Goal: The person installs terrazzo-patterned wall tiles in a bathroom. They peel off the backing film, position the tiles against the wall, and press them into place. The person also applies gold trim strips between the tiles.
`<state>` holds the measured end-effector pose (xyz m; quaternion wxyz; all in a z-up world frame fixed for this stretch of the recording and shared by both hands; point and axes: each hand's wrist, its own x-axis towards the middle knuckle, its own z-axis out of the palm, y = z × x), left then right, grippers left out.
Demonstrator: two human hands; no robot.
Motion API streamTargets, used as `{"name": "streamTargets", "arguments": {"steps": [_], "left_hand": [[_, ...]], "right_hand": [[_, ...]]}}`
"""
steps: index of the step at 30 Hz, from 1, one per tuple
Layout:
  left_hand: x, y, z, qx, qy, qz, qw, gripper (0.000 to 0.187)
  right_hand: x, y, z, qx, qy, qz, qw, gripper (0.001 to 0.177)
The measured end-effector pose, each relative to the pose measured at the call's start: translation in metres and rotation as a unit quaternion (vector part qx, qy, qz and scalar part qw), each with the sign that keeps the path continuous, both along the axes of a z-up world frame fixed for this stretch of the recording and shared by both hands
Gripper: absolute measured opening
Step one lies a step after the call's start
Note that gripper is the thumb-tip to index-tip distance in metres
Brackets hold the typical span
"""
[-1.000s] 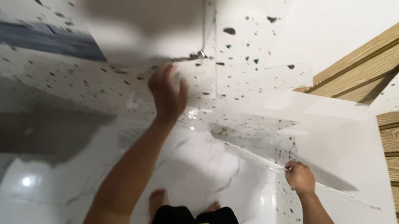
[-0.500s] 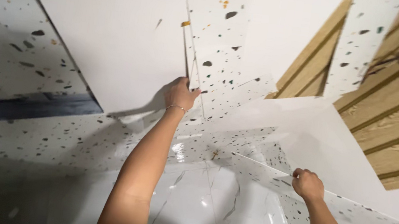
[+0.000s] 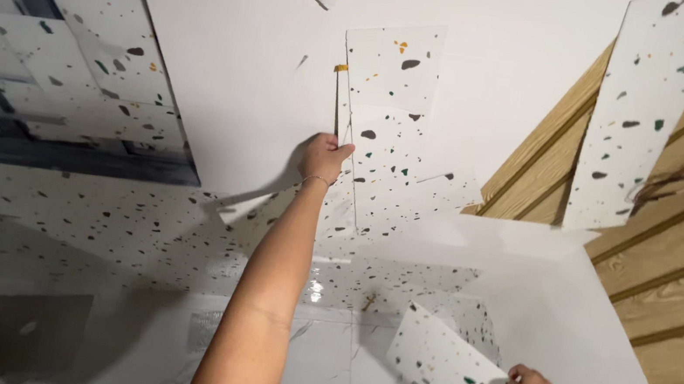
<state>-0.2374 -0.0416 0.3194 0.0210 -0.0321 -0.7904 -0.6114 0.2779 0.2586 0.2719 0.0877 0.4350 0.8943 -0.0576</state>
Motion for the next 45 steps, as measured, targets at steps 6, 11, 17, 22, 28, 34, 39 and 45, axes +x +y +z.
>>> {"name": "streamTargets", "arguments": {"steps": [6, 11, 17, 22, 28, 34, 39, 45], "left_hand": [[0.024, -0.009, 0.016, 0.086, 0.007, -0.088, 0.992, 0.028], [0.07, -0.023, 0.056, 0.092, -0.014, -0.154, 0.984, 0.027], [0.081, -0.026, 0.073, 0.007, 0.049, -0.137, 0.989, 0.03], [0.078, -0.03, 0.038, 0.01, 0.114, -0.214, 0.97, 0.028], [0.131, -0.143, 0.023, -0.185, 0.076, -0.205, 0.958, 0.039], [0.134, -0.229, 0.13, -0.382, -0.042, -0.157, 0.91, 0.071], [0.114, -0.253, 0.187, -0.526, 0.012, -0.156, 0.836, 0.079], [0.032, -0.275, 0.195, -0.608, 0.08, -0.262, 0.745, 0.08]], "right_hand": [[-0.007, 0.018, -0.004, 0.003, -0.02, 0.035, 0.999, 0.031], [-0.034, 0.024, -0.006, -0.017, -0.064, 0.019, 0.998, 0.033], [-0.06, 0.018, -0.005, -0.012, -0.072, 0.03, 0.997, 0.033], [-0.067, 0.023, -0.001, -0.016, -0.072, 0.025, 0.997, 0.033], [-0.079, 0.021, -0.003, -0.004, -0.086, 0.074, 0.994, 0.035], [-0.107, -0.009, -0.011, -0.008, -0.059, 0.084, 0.995, 0.035], [-0.107, -0.045, -0.025, -0.033, -0.006, 0.09, 0.995, 0.029], [-0.108, -0.07, -0.009, -0.025, 0.031, 0.04, 0.998, 0.027]]}}
